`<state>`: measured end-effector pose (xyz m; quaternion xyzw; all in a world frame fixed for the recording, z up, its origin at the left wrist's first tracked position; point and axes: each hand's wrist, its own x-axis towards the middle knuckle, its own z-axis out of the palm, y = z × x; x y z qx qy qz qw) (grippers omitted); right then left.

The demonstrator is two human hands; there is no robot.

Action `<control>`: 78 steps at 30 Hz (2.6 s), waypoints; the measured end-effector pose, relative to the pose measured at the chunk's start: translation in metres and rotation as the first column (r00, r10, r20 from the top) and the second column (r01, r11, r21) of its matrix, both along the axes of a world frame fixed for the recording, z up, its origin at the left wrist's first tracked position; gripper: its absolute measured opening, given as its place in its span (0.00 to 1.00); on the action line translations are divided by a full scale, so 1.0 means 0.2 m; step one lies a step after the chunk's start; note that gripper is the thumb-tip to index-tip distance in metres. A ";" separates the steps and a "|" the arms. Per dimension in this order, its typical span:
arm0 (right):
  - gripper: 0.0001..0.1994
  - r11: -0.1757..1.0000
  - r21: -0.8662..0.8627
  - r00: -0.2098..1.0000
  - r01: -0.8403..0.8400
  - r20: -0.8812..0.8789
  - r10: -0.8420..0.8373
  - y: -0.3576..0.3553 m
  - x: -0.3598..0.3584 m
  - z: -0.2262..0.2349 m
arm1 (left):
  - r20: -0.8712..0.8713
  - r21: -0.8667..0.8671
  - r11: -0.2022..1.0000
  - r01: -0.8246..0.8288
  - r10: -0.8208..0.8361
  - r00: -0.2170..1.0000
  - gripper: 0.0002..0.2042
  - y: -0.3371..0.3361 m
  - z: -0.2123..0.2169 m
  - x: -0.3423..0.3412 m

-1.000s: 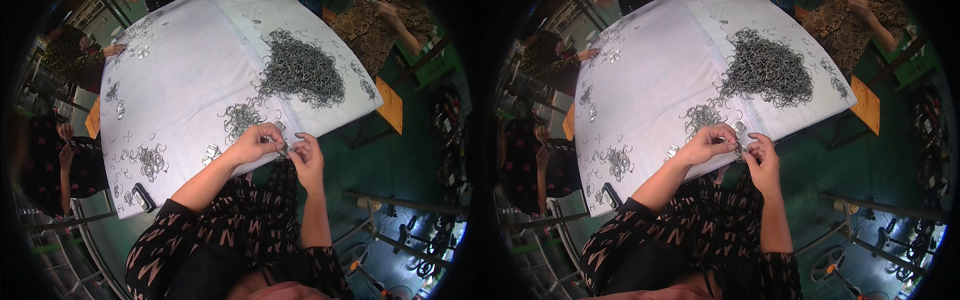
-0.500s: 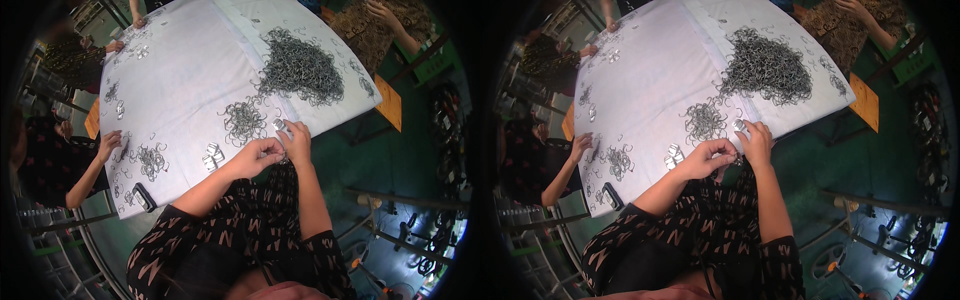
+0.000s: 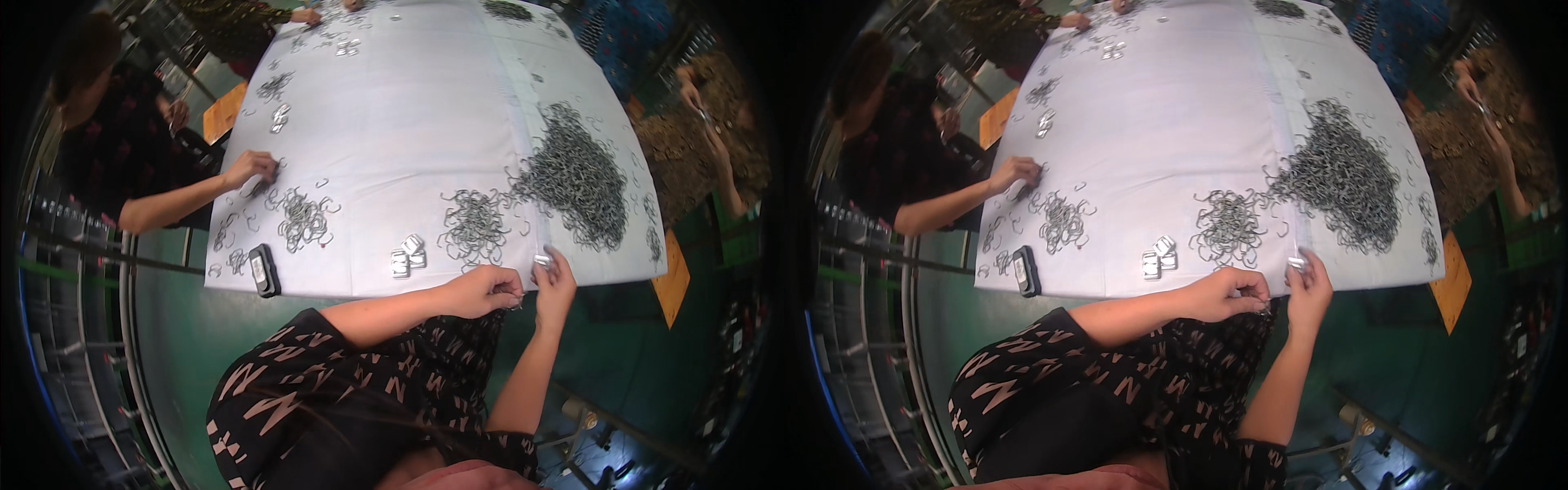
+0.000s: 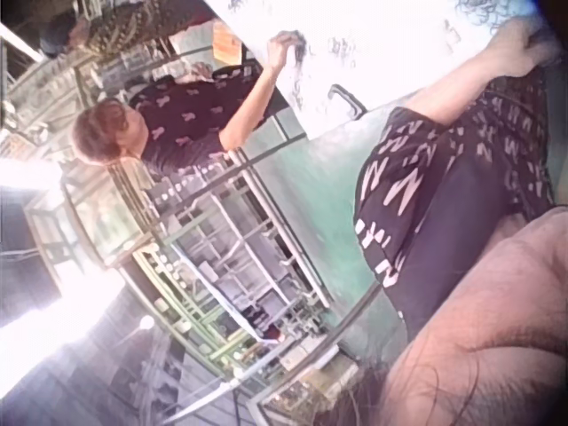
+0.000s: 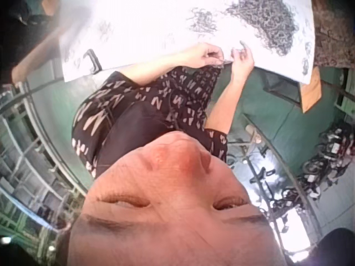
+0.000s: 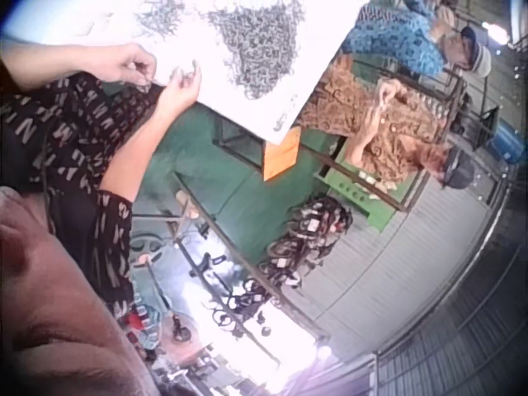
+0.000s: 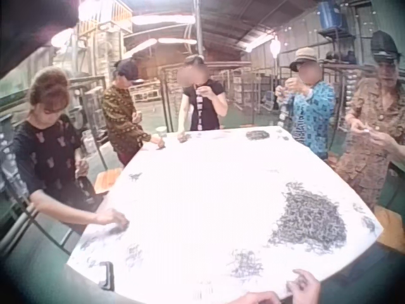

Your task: The person sits at a table and assembles small metal parts by hand. They pick up a metal piece and a coiled wire, insert the wire into the piece, and place the assembled unit on the table. The person repeats this process continuously, occasionally hanging a chain of assembled parts on a nearby rack.

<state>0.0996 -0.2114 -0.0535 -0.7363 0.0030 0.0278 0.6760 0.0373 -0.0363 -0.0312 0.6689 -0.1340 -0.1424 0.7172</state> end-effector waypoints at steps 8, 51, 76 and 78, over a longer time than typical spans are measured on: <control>0.12 0.972 0.215 0.995 0.090 0.026 -0.098 -0.06 -0.24 0.07 | 0.078 0.072 0.990 -0.118 0.113 0.991 0.06 -0.07 0.02 -0.03; 0.08 0.938 0.206 0.937 0.280 0.156 -0.314 -0.19 -0.33 0.11 | 0.764 0.600 0.558 -0.574 -0.186 0.618 0.07 -0.13 -0.20 0.84; 0.09 0.929 0.228 0.936 0.291 0.135 -0.326 -0.18 -0.35 0.08 | 0.699 0.697 0.563 -0.444 -0.394 0.597 0.05 -0.17 -0.19 0.82; 0.09 0.915 0.268 0.934 0.302 0.111 -0.341 -0.18 -0.35 0.05 | 0.678 0.735 0.458 -0.499 -0.494 0.545 0.05 -0.24 -0.20 0.81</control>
